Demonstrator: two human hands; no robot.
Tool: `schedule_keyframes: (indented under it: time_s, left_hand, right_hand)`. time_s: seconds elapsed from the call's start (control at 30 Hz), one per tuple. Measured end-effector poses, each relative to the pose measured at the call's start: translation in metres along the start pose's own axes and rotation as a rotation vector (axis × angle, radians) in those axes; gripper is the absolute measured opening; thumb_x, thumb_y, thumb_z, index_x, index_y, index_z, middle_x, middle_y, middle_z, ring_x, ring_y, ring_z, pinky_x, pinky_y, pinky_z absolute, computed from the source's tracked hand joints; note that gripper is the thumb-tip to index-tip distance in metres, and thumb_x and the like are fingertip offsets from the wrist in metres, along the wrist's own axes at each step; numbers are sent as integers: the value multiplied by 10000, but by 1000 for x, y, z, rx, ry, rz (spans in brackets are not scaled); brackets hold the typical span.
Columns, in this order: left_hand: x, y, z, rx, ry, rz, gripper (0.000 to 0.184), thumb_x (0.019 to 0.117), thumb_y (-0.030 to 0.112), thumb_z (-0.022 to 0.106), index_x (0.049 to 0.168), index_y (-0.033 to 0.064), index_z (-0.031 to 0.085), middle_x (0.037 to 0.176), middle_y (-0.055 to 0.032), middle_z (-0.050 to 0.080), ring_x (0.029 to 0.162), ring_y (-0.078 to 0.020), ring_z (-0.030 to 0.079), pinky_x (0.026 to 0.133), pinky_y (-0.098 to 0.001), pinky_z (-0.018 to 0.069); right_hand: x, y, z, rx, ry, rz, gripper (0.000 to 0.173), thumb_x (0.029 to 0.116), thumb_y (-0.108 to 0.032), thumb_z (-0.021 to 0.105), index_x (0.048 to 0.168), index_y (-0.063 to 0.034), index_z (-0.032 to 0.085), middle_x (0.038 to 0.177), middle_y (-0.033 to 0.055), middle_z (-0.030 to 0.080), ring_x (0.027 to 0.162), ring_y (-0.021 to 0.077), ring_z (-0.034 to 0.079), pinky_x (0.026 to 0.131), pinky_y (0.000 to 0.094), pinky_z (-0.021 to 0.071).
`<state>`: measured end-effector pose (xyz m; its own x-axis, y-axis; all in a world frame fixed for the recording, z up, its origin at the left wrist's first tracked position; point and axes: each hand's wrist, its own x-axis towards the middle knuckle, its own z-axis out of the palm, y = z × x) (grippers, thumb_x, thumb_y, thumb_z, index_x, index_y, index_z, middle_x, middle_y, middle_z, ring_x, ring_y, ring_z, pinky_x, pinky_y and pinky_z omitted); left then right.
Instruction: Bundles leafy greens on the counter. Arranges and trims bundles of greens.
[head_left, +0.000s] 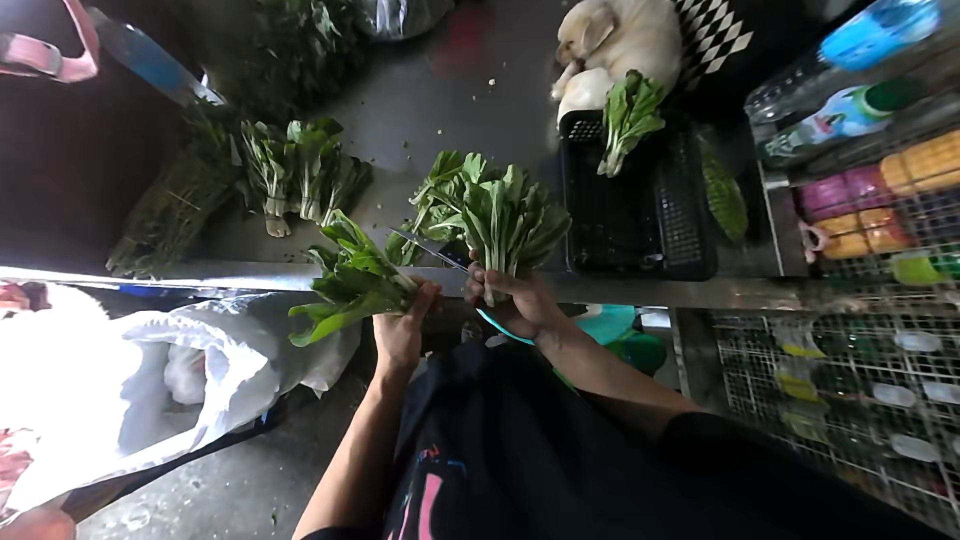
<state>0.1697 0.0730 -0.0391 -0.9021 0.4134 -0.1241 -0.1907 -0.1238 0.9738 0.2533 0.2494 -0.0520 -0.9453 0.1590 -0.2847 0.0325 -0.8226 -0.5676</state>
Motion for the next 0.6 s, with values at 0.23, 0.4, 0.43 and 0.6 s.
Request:
schedule_keyframes:
  time_s: [0.23, 0.4, 0.43, 0.6]
  left_hand:
    - [-2, -6, -1, 32, -18, -8, 124, 924, 79, 674, 1040, 36, 678, 850, -46, 720, 753, -143, 697, 720, -323, 611]
    - [-6, -7, -5, 38, -158, -12, 356, 933, 47, 616, 1284, -11, 598, 995, -49, 707, 868, -124, 685, 800, -298, 591]
    - [-6, -9, -6, 42, -182, 1, 379, 938, 51, 613, 1310, -13, 586, 1033, -54, 705, 898, -128, 686, 825, -309, 594]
    - [-18, 8, 1, 274, -14, 20, 166, 904, 23, 710, 1068, 5, 714, 979, 4, 747, 938, -33, 697, 898, -251, 585]
  right_hand:
    - [-5, 4, 7, 41, -60, 40, 257, 952, -131, 690, 1199, -151, 623, 915, 42, 717, 786, 163, 724, 696, 328, 642]
    - [-1, 6, 18, -197, -24, -62, 238, 878, -86, 708, 1083, -171, 622, 781, -29, 669, 569, 44, 584, 514, 184, 499]
    - [-1, 6, 22, -233, 8, -93, 214, 874, -62, 687, 1059, -158, 640, 761, -27, 670, 562, 47, 583, 511, 189, 502]
    - [2, 5, 28, -318, 60, -168, 58, 920, -114, 704, 963, -152, 713, 785, -25, 699, 636, 63, 642, 613, 221, 571]
